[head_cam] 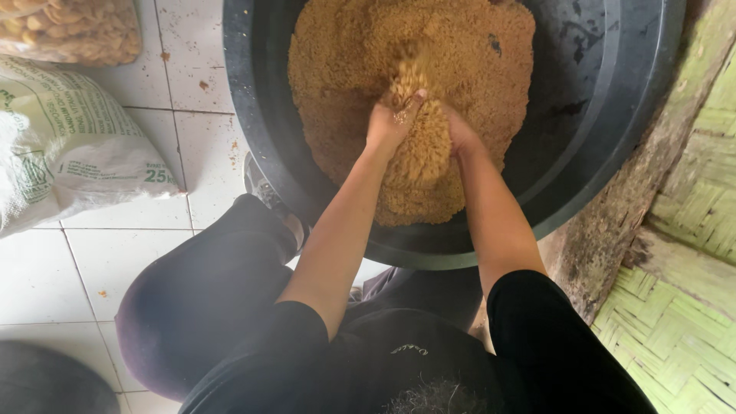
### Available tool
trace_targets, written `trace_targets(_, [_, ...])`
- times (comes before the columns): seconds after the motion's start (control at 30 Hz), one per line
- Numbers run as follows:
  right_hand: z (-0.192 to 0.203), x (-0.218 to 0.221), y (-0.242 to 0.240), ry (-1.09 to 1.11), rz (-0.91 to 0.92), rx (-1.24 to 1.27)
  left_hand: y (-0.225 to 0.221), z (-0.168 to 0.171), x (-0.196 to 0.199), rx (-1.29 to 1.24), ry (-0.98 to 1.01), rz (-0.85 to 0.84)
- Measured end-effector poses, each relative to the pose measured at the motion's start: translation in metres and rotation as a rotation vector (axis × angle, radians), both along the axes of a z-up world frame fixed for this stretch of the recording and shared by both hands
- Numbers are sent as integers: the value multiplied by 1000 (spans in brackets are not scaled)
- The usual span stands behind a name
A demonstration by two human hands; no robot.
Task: The person mixes a large quantity of grain in a black basin using both hands, breaking up clumps and ensuring even distribution. The person then wipes their hands with a cloth.
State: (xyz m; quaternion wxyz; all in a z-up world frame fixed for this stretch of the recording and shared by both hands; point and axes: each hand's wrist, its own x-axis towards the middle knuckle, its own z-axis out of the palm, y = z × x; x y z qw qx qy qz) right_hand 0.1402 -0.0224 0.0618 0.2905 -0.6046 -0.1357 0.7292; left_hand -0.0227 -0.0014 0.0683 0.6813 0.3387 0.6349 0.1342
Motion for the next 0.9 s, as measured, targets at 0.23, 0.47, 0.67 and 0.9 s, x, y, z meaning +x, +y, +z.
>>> trace_targets(0.23, [13,39,-26,-118,-7,371,6,22,11,272,24,-4])
trace_targets(0.47, [23,50,-5,-1093,675,866,-7,43,24,279,244,284])
trace_targets(0.67, [-25,-49,93,-1034,1044,903,-14,-40,-31,59,364,481])
trace_targets(0.9, [-13,-188,88,-1083,1413,926,-10,-105,-51,140,101,1155])
